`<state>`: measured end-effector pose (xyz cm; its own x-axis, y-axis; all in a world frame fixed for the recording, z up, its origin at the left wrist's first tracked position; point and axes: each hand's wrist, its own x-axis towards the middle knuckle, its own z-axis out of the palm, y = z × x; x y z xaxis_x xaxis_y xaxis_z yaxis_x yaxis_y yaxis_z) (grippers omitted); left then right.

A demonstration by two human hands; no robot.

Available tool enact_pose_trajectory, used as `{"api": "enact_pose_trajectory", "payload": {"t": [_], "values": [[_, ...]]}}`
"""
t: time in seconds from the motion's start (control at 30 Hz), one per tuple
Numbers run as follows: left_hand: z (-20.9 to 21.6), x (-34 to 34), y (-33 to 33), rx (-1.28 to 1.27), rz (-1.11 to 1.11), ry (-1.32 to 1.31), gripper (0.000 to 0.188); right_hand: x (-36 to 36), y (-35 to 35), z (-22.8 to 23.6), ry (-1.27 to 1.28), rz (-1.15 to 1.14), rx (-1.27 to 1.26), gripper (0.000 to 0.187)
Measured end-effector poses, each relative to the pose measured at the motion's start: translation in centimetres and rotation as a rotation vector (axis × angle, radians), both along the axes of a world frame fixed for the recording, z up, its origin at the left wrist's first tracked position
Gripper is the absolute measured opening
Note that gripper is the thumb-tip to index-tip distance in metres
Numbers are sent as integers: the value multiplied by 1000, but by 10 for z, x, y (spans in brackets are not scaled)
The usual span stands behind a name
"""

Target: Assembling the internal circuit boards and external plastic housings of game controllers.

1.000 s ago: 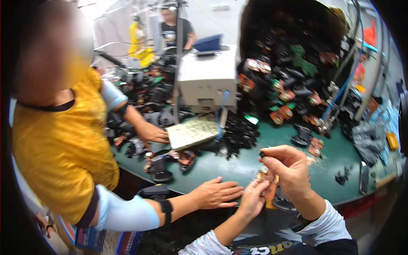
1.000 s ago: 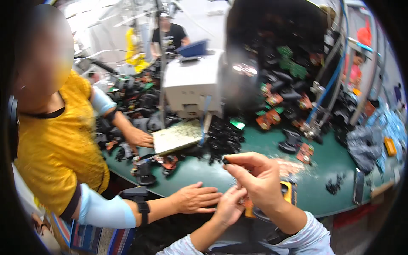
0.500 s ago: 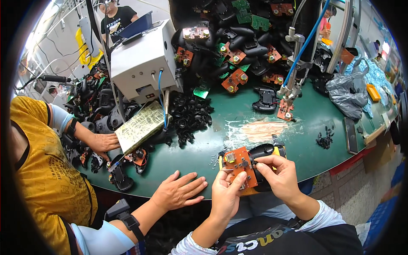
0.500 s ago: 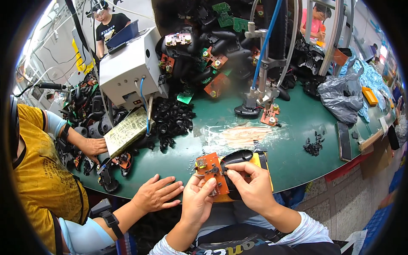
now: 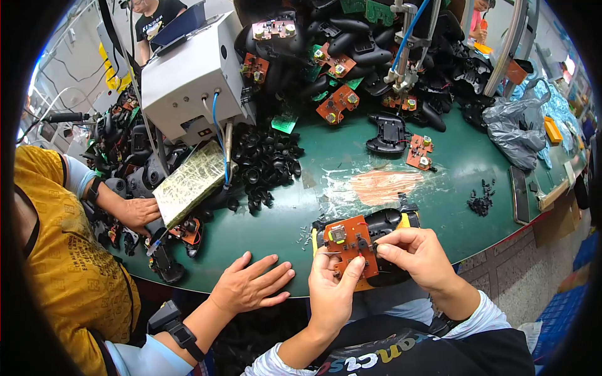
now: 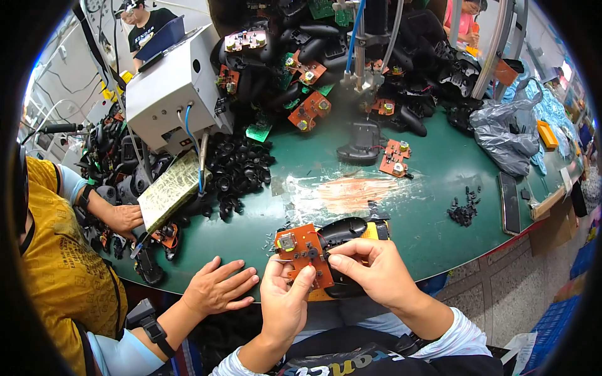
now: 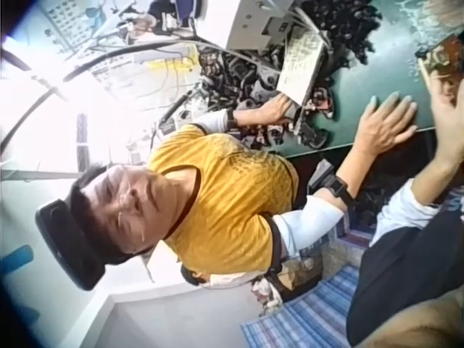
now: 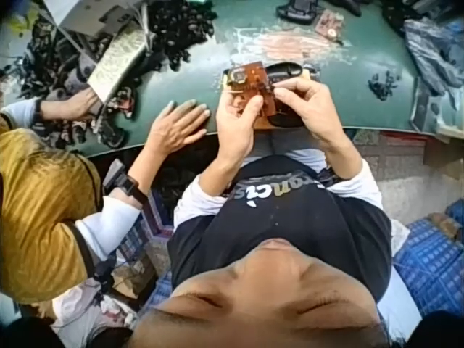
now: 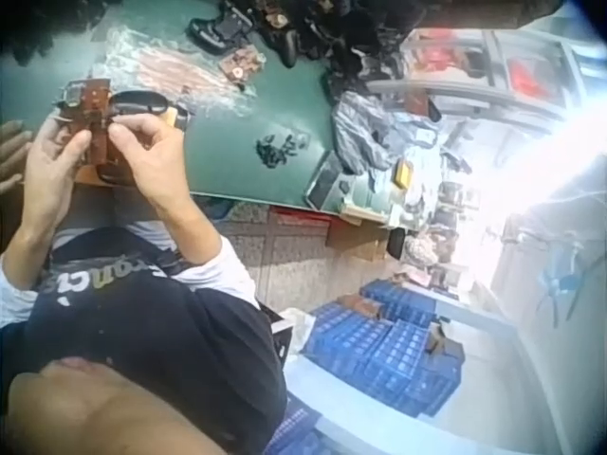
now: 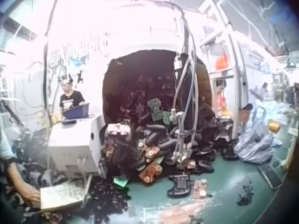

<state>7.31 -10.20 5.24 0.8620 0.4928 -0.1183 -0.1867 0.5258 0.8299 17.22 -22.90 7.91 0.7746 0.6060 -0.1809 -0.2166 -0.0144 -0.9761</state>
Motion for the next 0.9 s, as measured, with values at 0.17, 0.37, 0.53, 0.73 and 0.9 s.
{"api": "enact_pose_trajectory", "payload": {"t": [0.17,0.37,0.53,0.73,0.9], "values": [[4,3,-3,94,28,8,36,2,0,5,159,9,24,15],[21,7,-5,226,-1,70,29,-6,6,-1,115,-132,132,12],[19,10,-8,197,5,50,28,-9,7,-6,125,-191,144,10],[19,9,-8,263,47,41,28,-7,6,-5,81,-145,102,10],[20,8,-5,505,30,62,28,-1,2,-12,-76,-92,62,10]]}}
